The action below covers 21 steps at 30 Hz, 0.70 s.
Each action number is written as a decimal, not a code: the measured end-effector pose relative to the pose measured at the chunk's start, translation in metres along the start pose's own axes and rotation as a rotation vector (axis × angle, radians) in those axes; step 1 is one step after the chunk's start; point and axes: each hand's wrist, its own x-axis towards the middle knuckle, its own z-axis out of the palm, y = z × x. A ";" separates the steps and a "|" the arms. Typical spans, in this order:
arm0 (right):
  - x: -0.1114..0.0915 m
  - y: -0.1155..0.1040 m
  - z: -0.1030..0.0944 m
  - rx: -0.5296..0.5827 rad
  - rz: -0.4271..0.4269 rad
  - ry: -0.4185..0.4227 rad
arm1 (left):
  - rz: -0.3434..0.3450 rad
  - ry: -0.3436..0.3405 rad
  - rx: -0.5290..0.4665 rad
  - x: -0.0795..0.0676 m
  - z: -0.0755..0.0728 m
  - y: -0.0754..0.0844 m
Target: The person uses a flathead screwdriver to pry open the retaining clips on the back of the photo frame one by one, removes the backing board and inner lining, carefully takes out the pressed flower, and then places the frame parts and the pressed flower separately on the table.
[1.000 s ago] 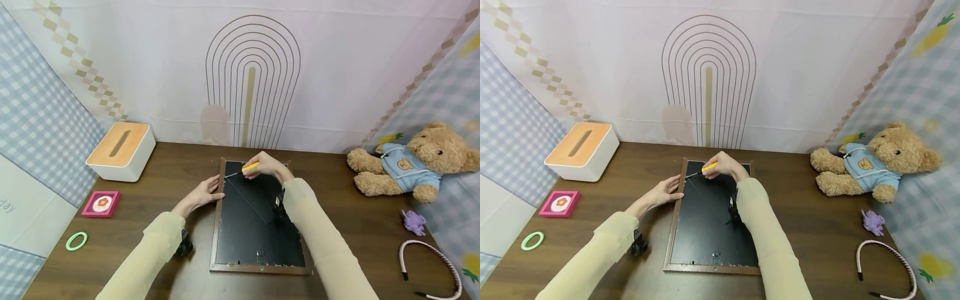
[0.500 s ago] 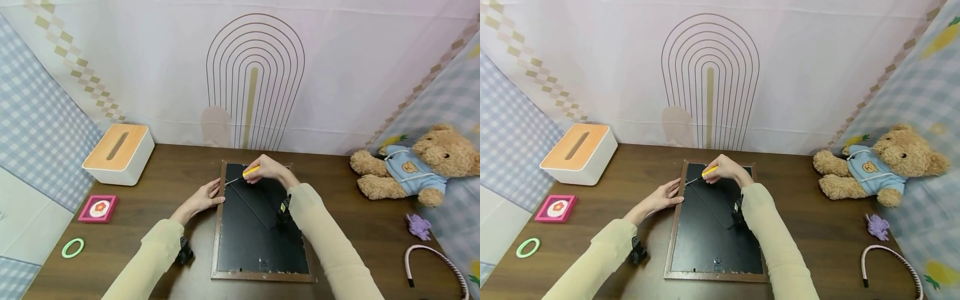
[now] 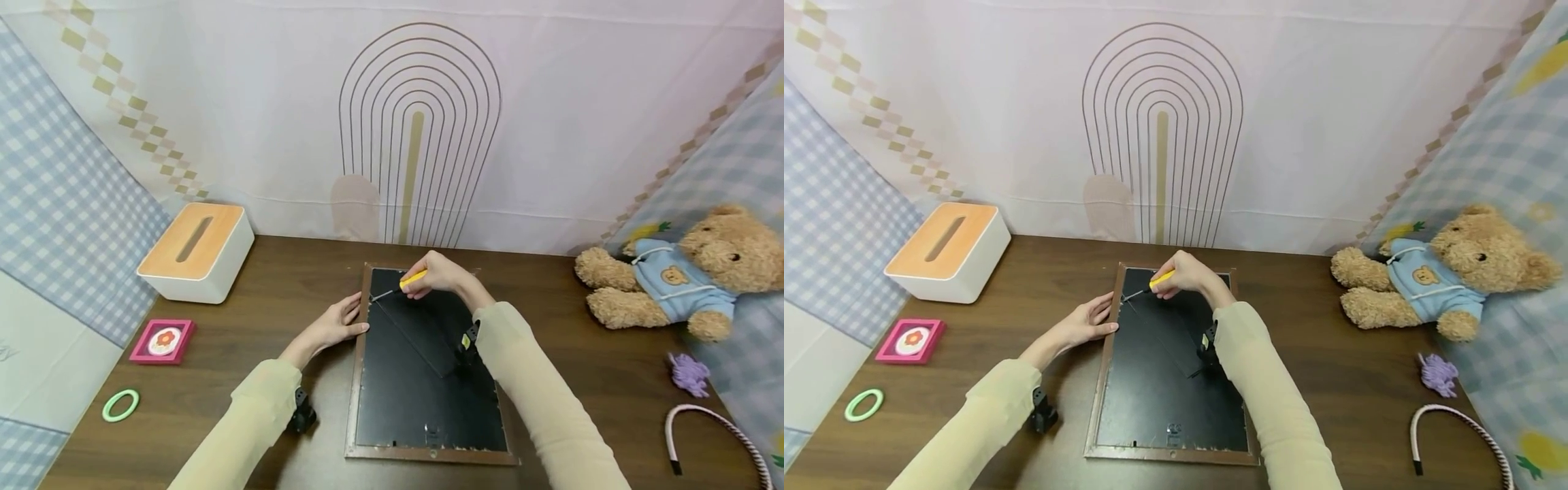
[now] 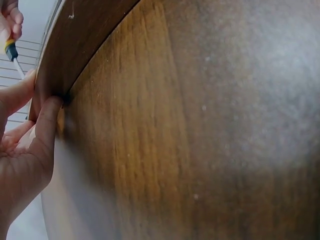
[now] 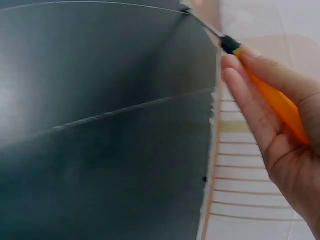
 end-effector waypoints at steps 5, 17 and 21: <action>0.003 -0.002 0.002 -0.001 -0.002 0.025 | -0.015 -0.005 0.018 0.002 0.002 0.000; 0.014 -0.058 0.022 -0.218 -0.084 0.038 | 0.003 -0.002 0.070 -0.002 0.005 0.004; 0.024 -0.084 0.031 -0.371 -0.123 0.016 | 0.011 0.005 0.100 -0.001 0.004 0.007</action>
